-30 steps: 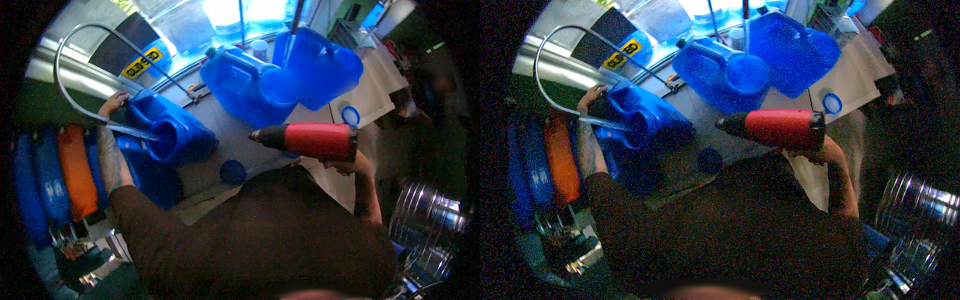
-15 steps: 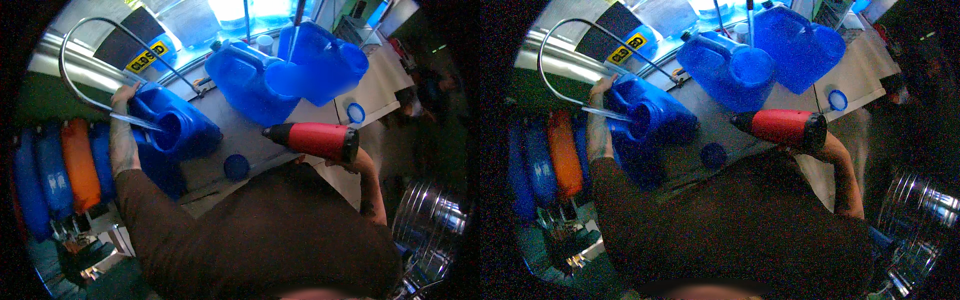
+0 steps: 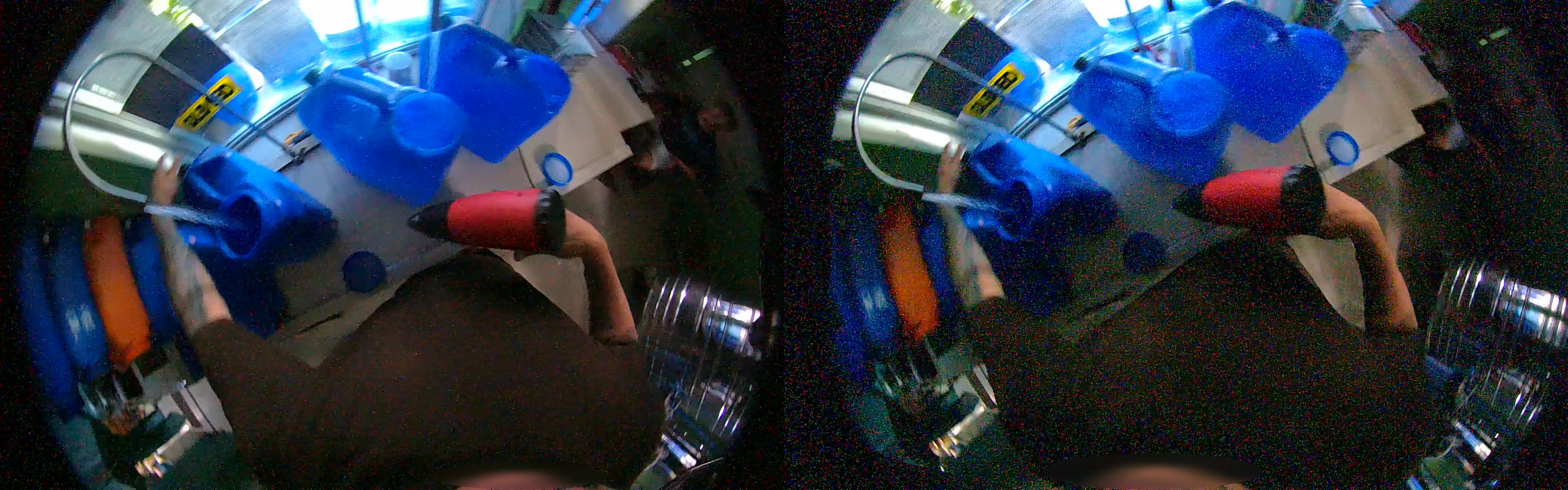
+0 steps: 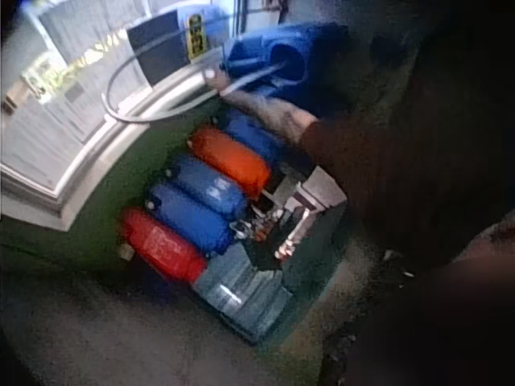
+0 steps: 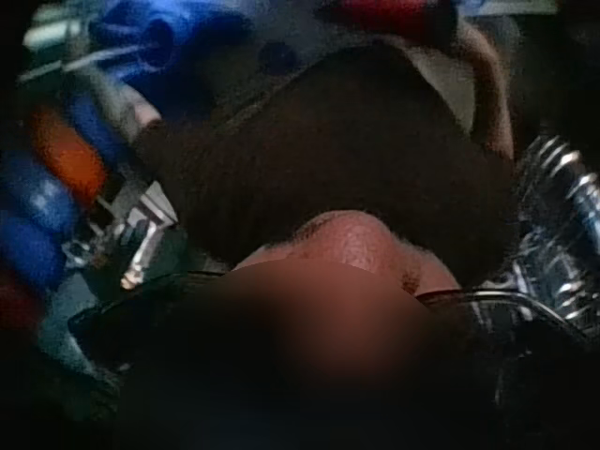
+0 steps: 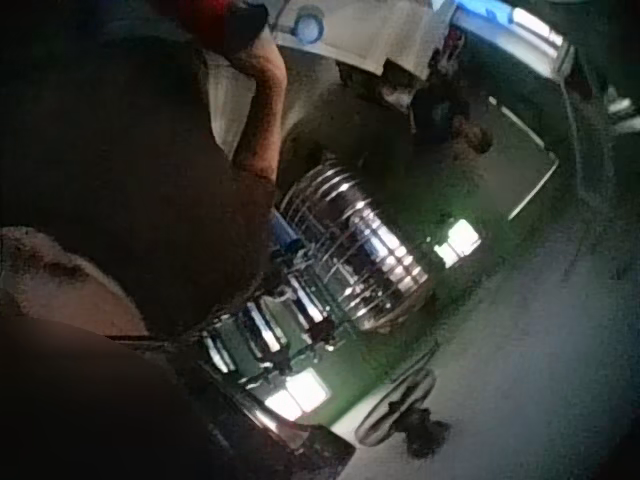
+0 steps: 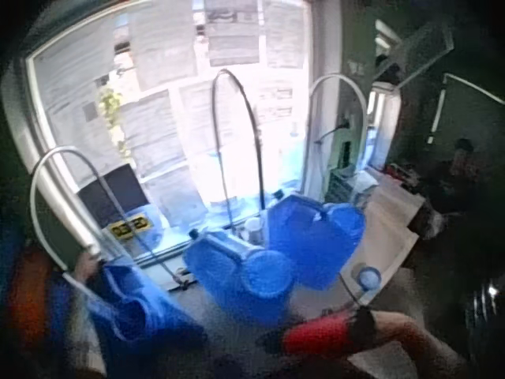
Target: The person assembles blue plastic water containers by inserting green plastic pieces into the container openings and using a red heat gun to soften and secure the connections. The person handles multiple containers and green pieces, repeatedly applying heat to different joints.
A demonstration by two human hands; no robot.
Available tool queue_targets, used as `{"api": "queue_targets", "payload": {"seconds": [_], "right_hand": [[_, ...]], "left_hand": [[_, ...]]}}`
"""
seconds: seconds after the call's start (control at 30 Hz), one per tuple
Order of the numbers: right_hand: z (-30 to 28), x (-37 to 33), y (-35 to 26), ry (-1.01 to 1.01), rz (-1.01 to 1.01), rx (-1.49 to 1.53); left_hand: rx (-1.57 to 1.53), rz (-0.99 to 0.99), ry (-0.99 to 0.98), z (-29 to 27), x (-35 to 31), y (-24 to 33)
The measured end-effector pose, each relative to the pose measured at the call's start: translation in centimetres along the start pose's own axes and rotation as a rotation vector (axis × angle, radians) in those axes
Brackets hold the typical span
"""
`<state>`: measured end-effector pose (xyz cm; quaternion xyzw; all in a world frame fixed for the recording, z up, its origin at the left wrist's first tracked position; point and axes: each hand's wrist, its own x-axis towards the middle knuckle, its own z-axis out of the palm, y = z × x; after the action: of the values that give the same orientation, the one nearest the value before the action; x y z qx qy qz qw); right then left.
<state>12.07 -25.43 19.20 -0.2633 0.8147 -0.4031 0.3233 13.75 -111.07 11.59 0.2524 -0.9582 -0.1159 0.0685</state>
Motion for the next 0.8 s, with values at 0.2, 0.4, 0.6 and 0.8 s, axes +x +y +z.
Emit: {"api": "queue_targets", "payload": {"seconds": [0.2, 0.4, 0.6, 0.8], "right_hand": [[-6.4, 1.8, 1.9, -0.200, -0.169, -0.303], [-13.9, 2.4, 0.8, -0.296, -0.258, -0.389], [-25.6, 1.4, 7.3, -0.311, -0.187, -0.606], [-38.2, 0.0, 17.6, -0.193, -0.113, -0.533]], "left_hand": [[-0.323, 0.321, 1.079, -10.8, -17.4, 14.0], [-0.622, 0.085, 1.327, -5.5, -28.9, 34.3], [-0.982, -0.248, 0.952, 7.6, -29.5, 50.5], [-0.840, -0.202, 0.792, 14.3, -27.8, 59.0]]}}
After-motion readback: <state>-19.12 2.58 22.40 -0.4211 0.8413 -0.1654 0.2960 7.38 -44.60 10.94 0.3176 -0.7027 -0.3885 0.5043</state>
